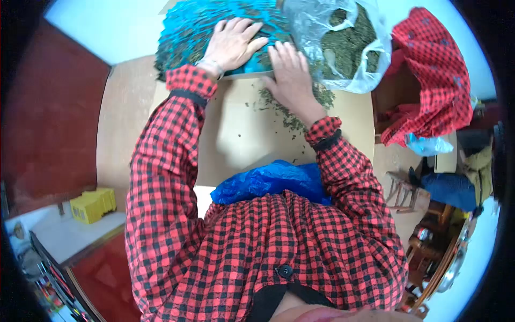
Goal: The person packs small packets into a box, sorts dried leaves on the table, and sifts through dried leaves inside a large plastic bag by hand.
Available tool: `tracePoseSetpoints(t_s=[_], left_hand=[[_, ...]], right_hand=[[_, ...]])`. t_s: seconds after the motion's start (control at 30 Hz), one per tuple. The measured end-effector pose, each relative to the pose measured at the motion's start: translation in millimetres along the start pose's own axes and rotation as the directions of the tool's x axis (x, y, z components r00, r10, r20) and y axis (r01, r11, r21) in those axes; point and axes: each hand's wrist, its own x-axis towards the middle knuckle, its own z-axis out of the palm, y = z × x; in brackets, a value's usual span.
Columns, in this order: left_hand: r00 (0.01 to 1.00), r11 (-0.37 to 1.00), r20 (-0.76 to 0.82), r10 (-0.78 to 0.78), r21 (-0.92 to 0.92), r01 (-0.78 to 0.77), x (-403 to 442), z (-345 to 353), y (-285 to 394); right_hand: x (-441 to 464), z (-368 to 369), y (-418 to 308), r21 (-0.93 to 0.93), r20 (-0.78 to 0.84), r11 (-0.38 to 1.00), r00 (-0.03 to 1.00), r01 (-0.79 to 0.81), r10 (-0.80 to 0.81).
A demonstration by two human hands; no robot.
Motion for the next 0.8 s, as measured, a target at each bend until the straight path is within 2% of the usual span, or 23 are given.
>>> tracePoseSetpoints(t_s=[0.07,0.17,0.2,0.27,0.3,0.33,0.4,0.43,0.47,0.5,0.57,0.63,0.7,0.73,0.77,0.8], left_hand=[[0.997,0.998,-0.048,0.056,-0.007,-0.056,10.0,5.4,-1.3],[0.999,0.994,0.03,-0.03,0.11,0.026,10.3,12.7,2.3],[0.999,0.994,0.031,-0.013,0.107,0.01,13.6,10.5,4.0],[0.982,0.995,0.166,-0.093,0.048,0.086,14.9,5.1,4.7],[0.962,0.991,0.238,-0.13,0.024,0.128,13.2,2.7,5.0],[0.961,0.992,0.244,-0.127,0.025,0.124,10.3,0.2,4.5],[0.991,0.99,0.037,-0.127,0.06,0.125,2.9,-10.1,6.6],[0.99,0.989,-0.067,-0.123,0.072,0.128,-0.6,-16.7,12.3],[0.991,0.99,-0.064,-0.117,0.068,0.121,-5.6,-24.7,17.4],[0.99,0.997,-0.122,-0.067,-0.034,0.064,-10.6,-40.4,25.7],[0.969,0.972,-0.246,0.015,-0.223,-0.072,-25.2,-68.2,44.3],[0.955,0.938,-0.246,0.163,-0.263,-0.228,-39.6,-72.5,67.8],[0.958,0.911,-0.192,0.211,-0.317,-0.264,-60.9,-56.2,85.6],[0.982,0.895,-0.126,0.142,-0.407,-0.182,-73.1,-43.7,93.1],[0.995,0.867,-0.054,0.079,-0.489,-0.095,-81.5,-31.1,98.3],[0.994,0.868,-0.054,0.09,-0.485,-0.105,-86.2,-16.1,101.8]], right_hand=[[3.7,-2.7,2.3,0.038,0.047,0.999,0.999,0.02,-0.022],[-13.2,-12.3,13.8,0.065,0.08,0.998,0.997,-0.02,0.015],[-15.2,-14.3,16.1,0.083,0.077,0.996,0.997,-0.028,0.021],[-26.7,-19.6,20.0,0.11,0.08,0.993,0.997,-0.033,0.024],[-43.2,-26.1,31.0,0.169,0.095,0.977,0.989,-0.129,0.114],[-60.7,-31.8,44.7,0.224,0.112,0.949,0.973,-0.224,0.203],[-113.9,-28.0,76.6,0.283,0.211,0.865,0.906,-0.415,0.366],[-137.0,-35.9,87.8,0.189,0.317,0.821,0.825,-0.539,0.469],[-157.4,-42.2,97.5,0.08,0.407,0.762,0.719,-0.643,0.563],[-175.9,-41.8,110.4,0.078,0.408,0.759,0.715,-0.647,0.568],[-207.5,-34.5,124.6,-0.229,0.274,0.697,0.642,-0.679,0.716],[-200.7,-17.0,128.8,-0.233,0.253,0.704,0.657,-0.671,0.71],[-178.8,3.9,132.3,-0.244,0.218,0.729,0.696,-0.64,0.684],[-164.0,8.8,129.3,-0.237,0.211,0.724,0.693,-0.648,0.689],[-145.6,11.1,124.5,-0.144,0.259,0.776,0.733,-0.615,0.629],[-131.6,14.6,121.6,-0.049,0.3,0.815,0.77,-0.577,0.563]])
